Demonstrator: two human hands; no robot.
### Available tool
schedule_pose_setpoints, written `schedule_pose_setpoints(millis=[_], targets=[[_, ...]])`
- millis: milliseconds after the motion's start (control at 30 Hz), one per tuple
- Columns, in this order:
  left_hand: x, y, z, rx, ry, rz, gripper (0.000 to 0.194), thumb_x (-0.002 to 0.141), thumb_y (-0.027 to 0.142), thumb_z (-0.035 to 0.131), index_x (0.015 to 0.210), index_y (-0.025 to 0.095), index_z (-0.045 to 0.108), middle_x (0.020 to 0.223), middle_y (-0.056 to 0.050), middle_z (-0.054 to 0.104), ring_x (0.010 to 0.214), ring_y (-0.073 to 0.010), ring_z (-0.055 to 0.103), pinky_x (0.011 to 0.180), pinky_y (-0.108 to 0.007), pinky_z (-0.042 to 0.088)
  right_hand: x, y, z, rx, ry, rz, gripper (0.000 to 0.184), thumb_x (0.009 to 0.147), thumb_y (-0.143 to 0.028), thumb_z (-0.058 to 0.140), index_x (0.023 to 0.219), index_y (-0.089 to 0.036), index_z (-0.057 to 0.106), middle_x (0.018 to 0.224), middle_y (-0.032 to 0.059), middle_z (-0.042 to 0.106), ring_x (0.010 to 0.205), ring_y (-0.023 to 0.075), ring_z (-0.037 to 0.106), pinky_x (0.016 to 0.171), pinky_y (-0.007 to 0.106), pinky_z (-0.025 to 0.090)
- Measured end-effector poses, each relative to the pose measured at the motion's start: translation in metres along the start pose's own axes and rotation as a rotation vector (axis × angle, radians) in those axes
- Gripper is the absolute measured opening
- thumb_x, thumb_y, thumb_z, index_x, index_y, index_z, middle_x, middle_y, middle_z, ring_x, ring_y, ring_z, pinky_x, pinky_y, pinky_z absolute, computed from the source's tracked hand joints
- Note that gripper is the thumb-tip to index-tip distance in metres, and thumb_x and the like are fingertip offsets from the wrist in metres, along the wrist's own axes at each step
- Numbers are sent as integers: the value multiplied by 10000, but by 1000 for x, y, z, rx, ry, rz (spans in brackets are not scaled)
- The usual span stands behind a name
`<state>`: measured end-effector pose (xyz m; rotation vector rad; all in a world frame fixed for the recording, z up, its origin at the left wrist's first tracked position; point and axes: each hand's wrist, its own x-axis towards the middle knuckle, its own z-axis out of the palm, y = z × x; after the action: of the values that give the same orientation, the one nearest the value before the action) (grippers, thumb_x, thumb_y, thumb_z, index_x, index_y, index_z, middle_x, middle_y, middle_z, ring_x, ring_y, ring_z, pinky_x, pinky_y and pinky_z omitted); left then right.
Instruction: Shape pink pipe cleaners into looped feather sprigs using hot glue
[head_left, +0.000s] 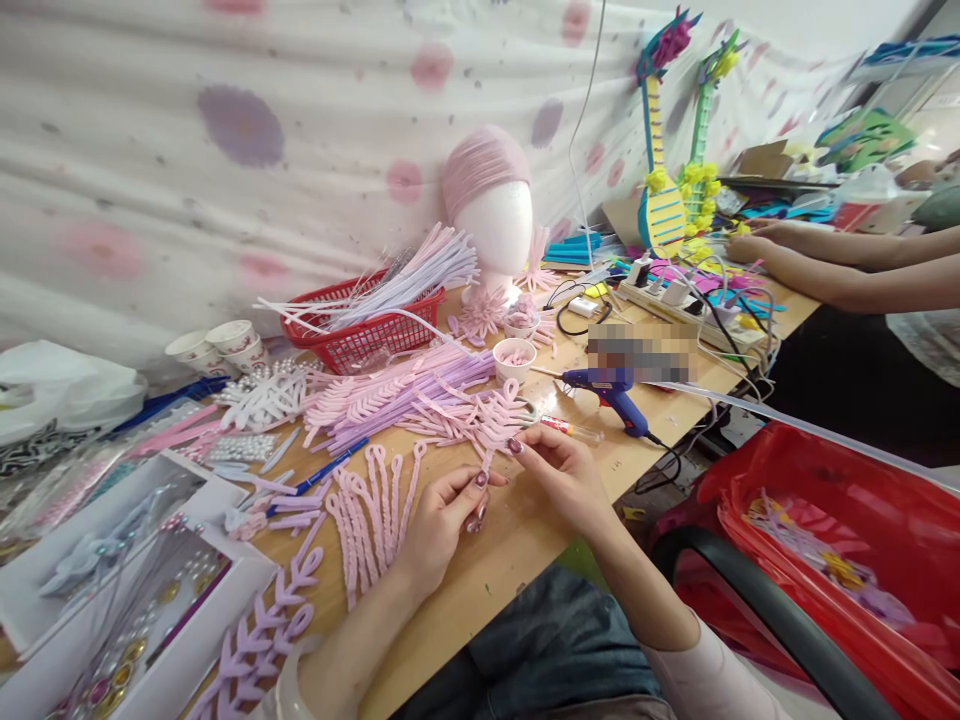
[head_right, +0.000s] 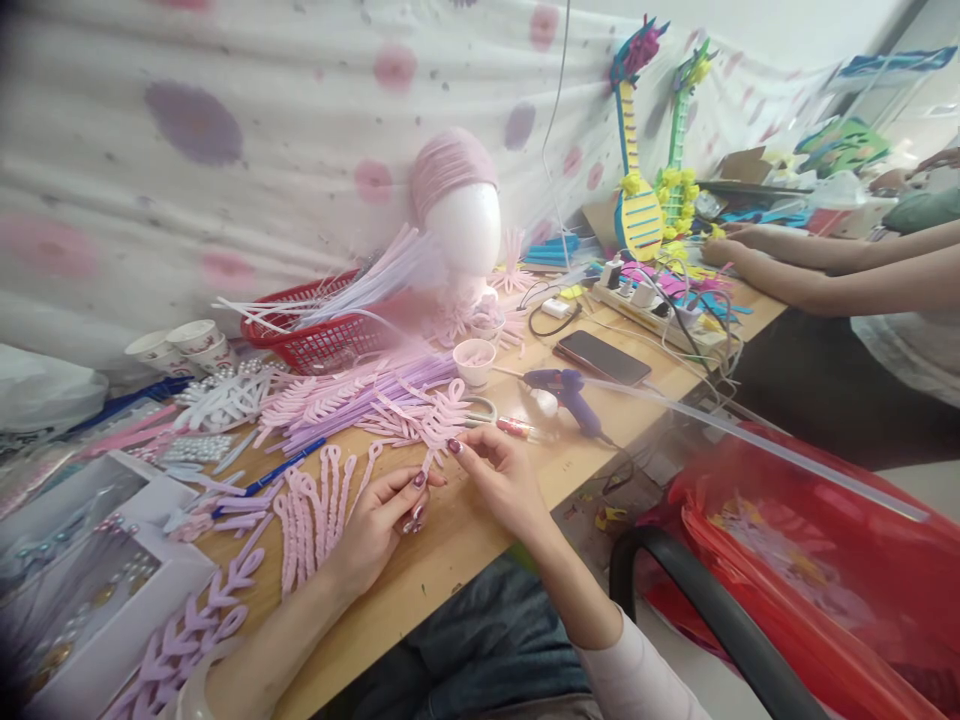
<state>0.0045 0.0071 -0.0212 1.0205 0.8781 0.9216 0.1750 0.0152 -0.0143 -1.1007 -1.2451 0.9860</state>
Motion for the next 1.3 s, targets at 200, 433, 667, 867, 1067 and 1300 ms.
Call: schedule_pose_setpoints(millis=[200, 433, 667, 867, 1067, 1300], targets=[[2, -1, -1, -17, 1, 8, 267, 810, 385, 656, 887, 141, 734, 570, 42, 432, 517, -70, 379, 531, -230, 294, 2, -1, 0, 99, 15, 17, 273, 758, -468, 706, 852, -214, 670, 874, 38, 695, 822, 188, 626, 769, 313, 498], [1, -1, -1, -8, -8, -3, 296, 803, 409, 663, 896, 139, 739, 567, 37, 425, 531, -78, 380, 536, -227, 312, 0, -2, 0, 119, 43, 13, 253, 761, -464, 702, 822, -222, 653, 811, 25, 671, 775, 181, 613, 753, 314, 502], [0, 1, 1, -20, -2, 1, 309, 787, 427, 677, 879, 139, 741, 569, 37, 427, 522, -75, 377, 525, -225, 308, 0, -2, 1, 175, 22, 24, 219, 750, -425, 735, 811, -223, 676, 813, 13, 669, 773, 160, 608, 774, 297, 497], [1, 1, 1, -21, 3, -1, 293, 798, 405, 667, 892, 137, 738, 562, 40, 425, 523, -79, 375, 530, -228, 307, 0, -5, 0, 140, 0, 31, 254, 745, -458, 731, 842, -228, 690, 863, 23, 692, 815, 175, 626, 810, 322, 504], [0, 1, 0, -20, 4, -2, 306, 794, 413, 667, 897, 133, 735, 566, 39, 428, 530, -85, 377, 541, -235, 314, -1, -2, -1, 95, -1, 43, 268, 743, -462, 730, 862, -226, 684, 903, 40, 696, 881, 203, 637, 831, 342, 502], [1, 1, -1, -27, -7, -2, 288, 806, 397, 658, 903, 137, 735, 569, 41, 421, 527, -80, 371, 533, -230, 307, 0, -2, -1, 111, 17, 38, 277, 723, -466, 743, 839, -225, 673, 888, 32, 695, 866, 198, 635, 815, 333, 503]])
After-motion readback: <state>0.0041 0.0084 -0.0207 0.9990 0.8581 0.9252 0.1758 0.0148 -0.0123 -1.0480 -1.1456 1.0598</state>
